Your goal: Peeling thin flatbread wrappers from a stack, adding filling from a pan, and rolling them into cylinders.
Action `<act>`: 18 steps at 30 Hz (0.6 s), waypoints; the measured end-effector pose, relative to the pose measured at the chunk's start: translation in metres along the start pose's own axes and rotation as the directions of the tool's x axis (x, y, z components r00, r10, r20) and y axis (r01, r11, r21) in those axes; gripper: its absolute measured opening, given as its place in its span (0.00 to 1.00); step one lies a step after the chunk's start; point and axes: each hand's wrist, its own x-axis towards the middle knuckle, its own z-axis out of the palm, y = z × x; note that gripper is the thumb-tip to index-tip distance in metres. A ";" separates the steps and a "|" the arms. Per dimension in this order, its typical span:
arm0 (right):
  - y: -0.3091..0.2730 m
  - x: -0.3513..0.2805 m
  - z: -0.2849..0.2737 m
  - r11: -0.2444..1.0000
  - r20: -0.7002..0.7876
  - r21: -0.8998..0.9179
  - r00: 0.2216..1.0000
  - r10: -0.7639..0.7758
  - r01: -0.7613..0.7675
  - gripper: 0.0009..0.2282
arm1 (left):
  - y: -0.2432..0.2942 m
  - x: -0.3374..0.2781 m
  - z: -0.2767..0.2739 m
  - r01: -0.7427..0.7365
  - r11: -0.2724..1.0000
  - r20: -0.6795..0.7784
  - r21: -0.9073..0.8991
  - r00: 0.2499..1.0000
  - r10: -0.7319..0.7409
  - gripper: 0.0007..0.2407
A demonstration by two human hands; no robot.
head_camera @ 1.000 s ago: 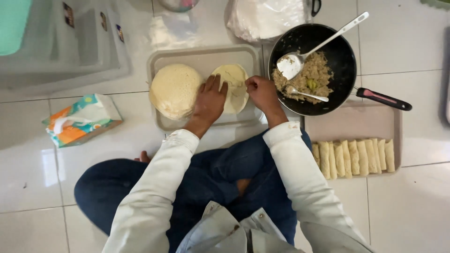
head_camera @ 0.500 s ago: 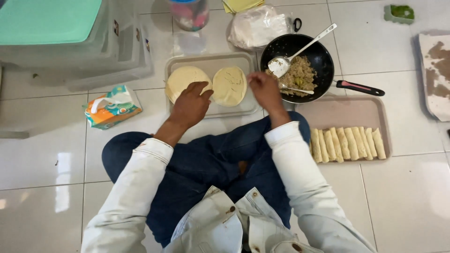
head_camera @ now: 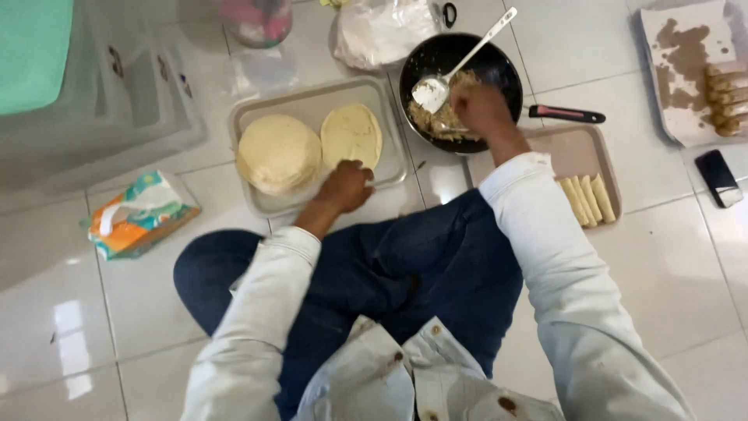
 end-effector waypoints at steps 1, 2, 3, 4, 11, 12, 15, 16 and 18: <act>0.009 0.008 0.008 1.000 0.001 -0.005 1.000 0.004 -0.004 0.08 | 0.004 0.003 -0.004 -0.005 1.000 0.001 -0.004 1.000 0.005 0.15; 0.019 0.012 0.018 0.995 0.163 -0.031 0.982 0.095 -0.091 0.09 | 0.010 0.003 -0.006 0.005 1.000 0.020 -0.017 1.000 -0.005 0.15; 0.028 0.016 0.028 0.982 0.317 -0.070 0.930 0.186 -0.173 0.11 | 0.015 0.002 -0.007 0.015 0.999 0.040 -0.030 0.999 -0.014 0.15; 0.034 0.019 0.036 0.982 0.328 -0.075 0.925 0.189 -0.174 0.11 | 0.020 0.005 -0.008 0.018 0.999 0.046 -0.041 0.999 -0.016 0.15; 0.088 0.029 0.100 0.889 0.364 -0.456 0.921 0.141 0.044 0.06 | 0.035 0.019 0.003 0.082 0.986 0.164 -0.146 0.985 -0.057 0.16; 0.093 0.029 0.105 0.861 0.374 -0.507 0.910 0.178 0.040 0.05 | 0.036 0.023 0.007 0.063 0.981 0.169 -0.182 0.985 -0.032 0.16; 0.074 0.032 0.091 0.904 0.408 -0.423 0.878 0.249 -0.060 0.09 | 0.040 0.022 0.014 -0.011 0.983 0.145 -0.181 0.989 0.037 0.15; 0.071 0.029 0.085 0.904 0.410 -0.423 0.878 0.246 -0.056 0.09 | 0.040 0.022 0.015 -0.007 0.983 0.144 -0.183 0.989 0.034 0.15; 0.065 0.022 0.074 0.972 0.421 -0.188 0.883 0.209 -0.141 0.12 | 0.041 0.022 0.017 -0.048 0.988 0.119 -0.144 0.991 0.066 0.15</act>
